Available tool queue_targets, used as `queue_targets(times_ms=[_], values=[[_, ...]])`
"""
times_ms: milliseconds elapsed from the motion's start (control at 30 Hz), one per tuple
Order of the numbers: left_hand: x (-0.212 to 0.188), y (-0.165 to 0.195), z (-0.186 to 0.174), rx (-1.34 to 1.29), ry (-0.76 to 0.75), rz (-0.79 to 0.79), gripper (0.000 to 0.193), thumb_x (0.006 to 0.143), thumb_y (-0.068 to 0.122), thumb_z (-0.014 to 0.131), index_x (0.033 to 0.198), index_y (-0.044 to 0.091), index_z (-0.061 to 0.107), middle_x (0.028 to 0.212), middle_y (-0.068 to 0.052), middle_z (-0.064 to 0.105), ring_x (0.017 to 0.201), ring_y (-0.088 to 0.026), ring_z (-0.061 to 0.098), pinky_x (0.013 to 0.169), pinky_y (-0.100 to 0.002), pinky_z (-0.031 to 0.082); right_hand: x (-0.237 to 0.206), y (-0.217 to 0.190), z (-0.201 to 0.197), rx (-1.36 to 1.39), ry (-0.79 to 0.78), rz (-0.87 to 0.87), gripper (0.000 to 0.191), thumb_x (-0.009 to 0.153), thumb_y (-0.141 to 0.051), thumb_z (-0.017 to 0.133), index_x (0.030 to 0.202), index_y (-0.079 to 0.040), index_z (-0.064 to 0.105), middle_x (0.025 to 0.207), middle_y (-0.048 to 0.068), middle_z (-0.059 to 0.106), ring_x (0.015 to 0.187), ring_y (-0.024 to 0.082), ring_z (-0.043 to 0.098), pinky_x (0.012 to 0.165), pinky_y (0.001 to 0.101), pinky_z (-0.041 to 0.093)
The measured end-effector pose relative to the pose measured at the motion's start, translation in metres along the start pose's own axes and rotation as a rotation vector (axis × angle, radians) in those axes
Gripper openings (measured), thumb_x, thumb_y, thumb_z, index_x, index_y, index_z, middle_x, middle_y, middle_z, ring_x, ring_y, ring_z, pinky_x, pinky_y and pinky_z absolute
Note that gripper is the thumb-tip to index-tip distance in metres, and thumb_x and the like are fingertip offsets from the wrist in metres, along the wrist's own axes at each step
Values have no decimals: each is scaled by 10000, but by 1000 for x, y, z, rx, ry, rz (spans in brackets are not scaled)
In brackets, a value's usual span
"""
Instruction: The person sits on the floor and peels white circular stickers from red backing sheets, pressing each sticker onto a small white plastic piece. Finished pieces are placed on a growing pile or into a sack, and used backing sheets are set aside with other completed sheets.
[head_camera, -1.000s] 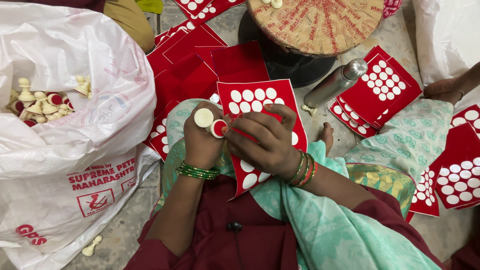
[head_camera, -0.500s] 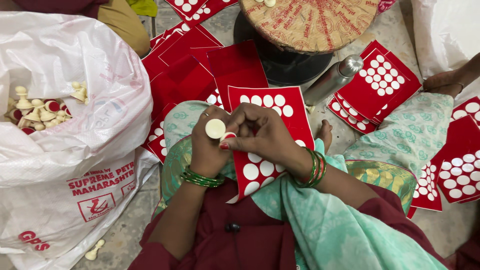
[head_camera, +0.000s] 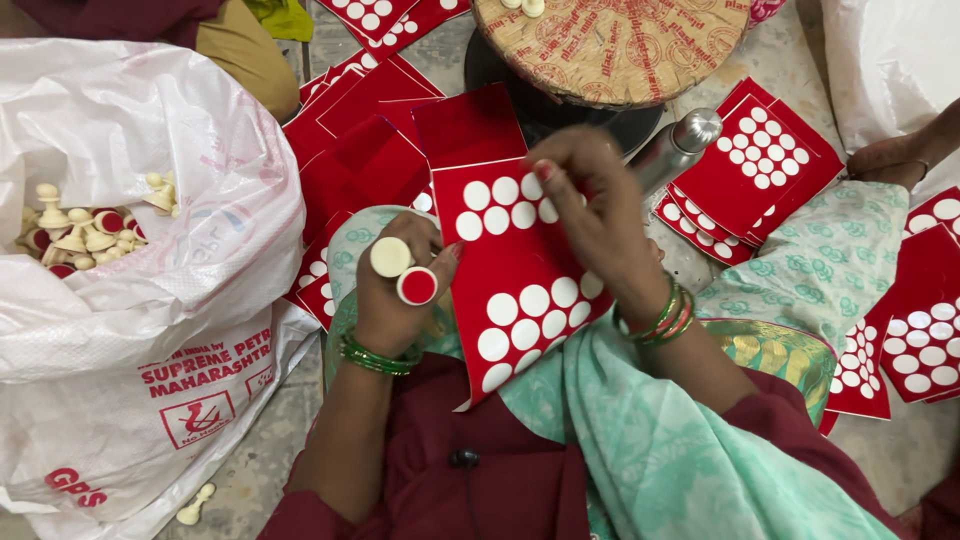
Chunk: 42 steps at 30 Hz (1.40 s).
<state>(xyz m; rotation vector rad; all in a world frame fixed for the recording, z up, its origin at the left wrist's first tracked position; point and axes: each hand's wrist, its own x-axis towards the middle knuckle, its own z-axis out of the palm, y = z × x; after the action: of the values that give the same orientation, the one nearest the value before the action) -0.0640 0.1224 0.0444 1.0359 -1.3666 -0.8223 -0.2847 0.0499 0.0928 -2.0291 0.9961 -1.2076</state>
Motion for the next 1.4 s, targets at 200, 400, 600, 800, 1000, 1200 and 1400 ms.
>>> queue_targets(times_ms=[200,400,600,800,1000,1200,1400], values=[[1,4,-9,-10,40,22,381,911,-59,747,759,82,428,886,-26,587,765,-102,545,669,-252,471,1,20,-24,-85,95,40,449,948,-62,751,1297,65,499,1192,176,613,1115,239,628,960,352,527],[0,5,-11,31,-4,-3,355,879,-38,785,746,70,473,903,-40,645,801,-103,608,705,-261,518,-5,43,-23,320,244,282,288,993,-3,729,1189,-20,519,1139,79,685,1028,113,689,924,269,585],[1,6,-7,-29,41,-72,341,879,-34,779,723,63,491,902,-45,680,760,-99,623,661,-261,519,-6,39,-23,363,265,241,242,1032,1,702,1183,-17,514,1123,86,694,1010,102,685,925,257,582],[3,9,-6,-68,40,-58,326,892,-25,767,731,67,499,909,-32,707,781,-86,643,672,-251,529,-7,33,-20,374,257,248,247,1023,-14,696,1193,-17,518,1117,87,699,987,99,695,899,256,588],[2,10,-6,78,25,-54,403,872,35,821,707,92,458,703,29,547,634,-66,491,580,-251,438,-7,26,-15,367,235,208,258,1033,-19,711,1198,-15,512,1146,88,700,1046,108,692,952,268,580],[2,4,-4,129,51,-99,433,859,56,839,687,92,444,648,33,477,595,-69,425,544,-252,388,-7,-2,-6,-268,352,-113,453,943,-41,812,1263,25,498,1215,148,602,1101,219,615,977,370,524],[3,2,1,90,90,-137,389,871,56,830,700,77,482,650,28,492,602,-70,437,553,-250,396,-24,-26,7,-263,-85,-231,452,848,-161,877,1233,-40,672,1223,118,658,1109,284,661,969,376,538]])
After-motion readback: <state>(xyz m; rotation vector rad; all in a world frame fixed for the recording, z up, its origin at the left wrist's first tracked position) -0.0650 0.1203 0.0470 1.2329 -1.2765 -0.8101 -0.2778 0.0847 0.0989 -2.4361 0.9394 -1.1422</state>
